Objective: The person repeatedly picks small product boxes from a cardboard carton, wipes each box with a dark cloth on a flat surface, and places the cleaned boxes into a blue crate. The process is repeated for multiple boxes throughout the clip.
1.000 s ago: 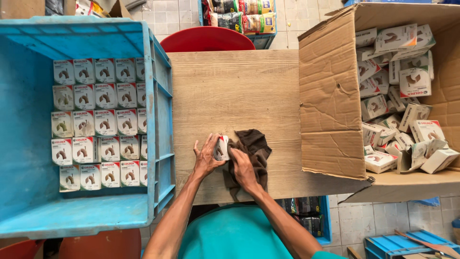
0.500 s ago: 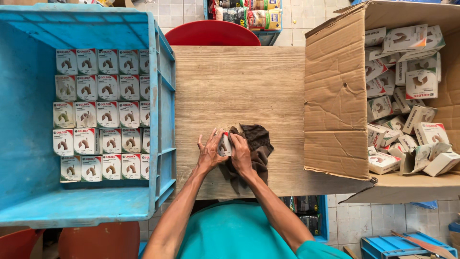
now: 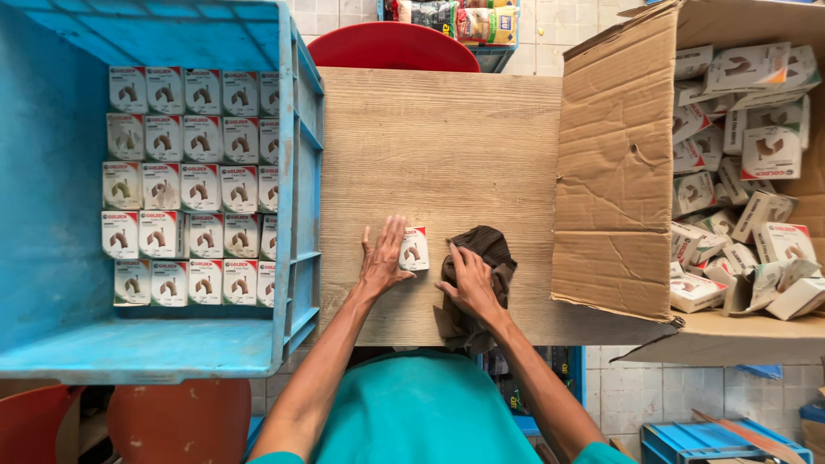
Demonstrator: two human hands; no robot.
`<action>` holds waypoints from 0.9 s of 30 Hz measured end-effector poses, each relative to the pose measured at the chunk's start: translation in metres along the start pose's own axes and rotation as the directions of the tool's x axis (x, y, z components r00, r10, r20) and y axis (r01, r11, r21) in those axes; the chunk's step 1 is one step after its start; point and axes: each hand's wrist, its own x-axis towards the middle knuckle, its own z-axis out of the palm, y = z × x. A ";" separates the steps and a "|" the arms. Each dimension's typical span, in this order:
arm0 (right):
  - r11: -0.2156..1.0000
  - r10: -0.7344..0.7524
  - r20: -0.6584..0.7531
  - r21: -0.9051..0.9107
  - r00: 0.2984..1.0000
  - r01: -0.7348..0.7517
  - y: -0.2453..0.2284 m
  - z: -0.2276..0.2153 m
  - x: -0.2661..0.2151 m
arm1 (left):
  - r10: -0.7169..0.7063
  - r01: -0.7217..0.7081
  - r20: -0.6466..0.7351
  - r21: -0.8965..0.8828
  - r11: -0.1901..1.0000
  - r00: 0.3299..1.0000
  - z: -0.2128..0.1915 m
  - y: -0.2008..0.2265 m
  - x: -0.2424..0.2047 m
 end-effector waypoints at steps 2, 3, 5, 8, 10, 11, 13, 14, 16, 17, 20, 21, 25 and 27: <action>0.999 -0.037 0.012 -0.013 0.999 0.038 -0.017 -0.003 0.015 | -0.042 0.042 0.012 -0.013 0.999 0.999 -0.003 -0.005 -0.008; 0.997 -0.071 0.020 -0.032 0.997 0.072 -0.025 -0.006 0.023 | -0.078 0.079 0.020 -0.029 0.996 0.997 -0.005 -0.008 -0.011; 0.994 -0.103 0.035 -0.023 0.994 0.104 -0.035 -0.002 0.038 | -0.081 0.082 0.044 -0.021 0.996 0.996 0.001 -0.010 -0.011; 0.990 -0.142 0.046 -0.006 0.989 0.142 -0.029 0.013 0.058 | -0.095 0.096 0.068 -0.004 0.995 0.993 0.000 -0.008 -0.009; 0.988 -0.155 0.048 0.004 0.987 0.155 -0.018 0.022 0.065 | -0.113 0.113 0.070 0.006 0.994 0.991 0.000 -0.007 -0.008; 0.986 -0.169 0.010 0.016 0.986 0.168 -0.013 0.025 0.065 | -0.096 0.098 0.073 -0.022 0.995 0.993 0.002 -0.009 -0.009; 0.979 -0.202 -0.027 0.028 0.979 0.203 -0.009 0.017 0.061 | -0.096 0.099 0.064 -0.043 0.994 0.993 0.005 -0.008 -0.011; 0.975 -0.212 -0.057 0.055 0.976 0.215 -0.009 0.007 0.056 | -0.071 0.077 0.062 -0.083 0.994 0.995 0.006 -0.007 -0.011; 0.965 -0.242 -0.081 0.085 0.967 0.248 -0.004 -0.007 0.047 | -0.068 0.073 0.052 -0.117 0.990 0.996 -0.005 0.005 -0.017; 0.958 -0.254 -0.113 0.105 0.961 0.266 0.001 -0.011 0.043 | -0.051 0.059 0.054 -0.164 0.985 0.997 -0.017 0.015 -0.021; 0.938 -0.307 -0.171 0.111 0.936 0.328 0.012 -0.038 0.027 | -0.028 0.034 0.029 -0.247 0.968 0.999 -0.057 0.041 -0.035; 0.929 -0.333 -0.206 0.096 0.920 0.358 0.013 -0.049 0.022 | -0.006 0.007 0.005 -0.282 0.959 1.000 -0.072 0.048 -0.040; 0.919 -0.375 -0.096 0.092 0.922 0.383 -0.039 -0.130 -0.001 | 0.033 -0.062 -0.100 -0.300 0.952 0.994 -0.142 0.065 -0.066; 0.908 -0.393 -0.085 0.121 0.915 0.401 -0.084 -0.177 -0.016 | 0.065 -0.122 -0.205 -0.276 0.954 0.976 -0.178 0.062 -0.080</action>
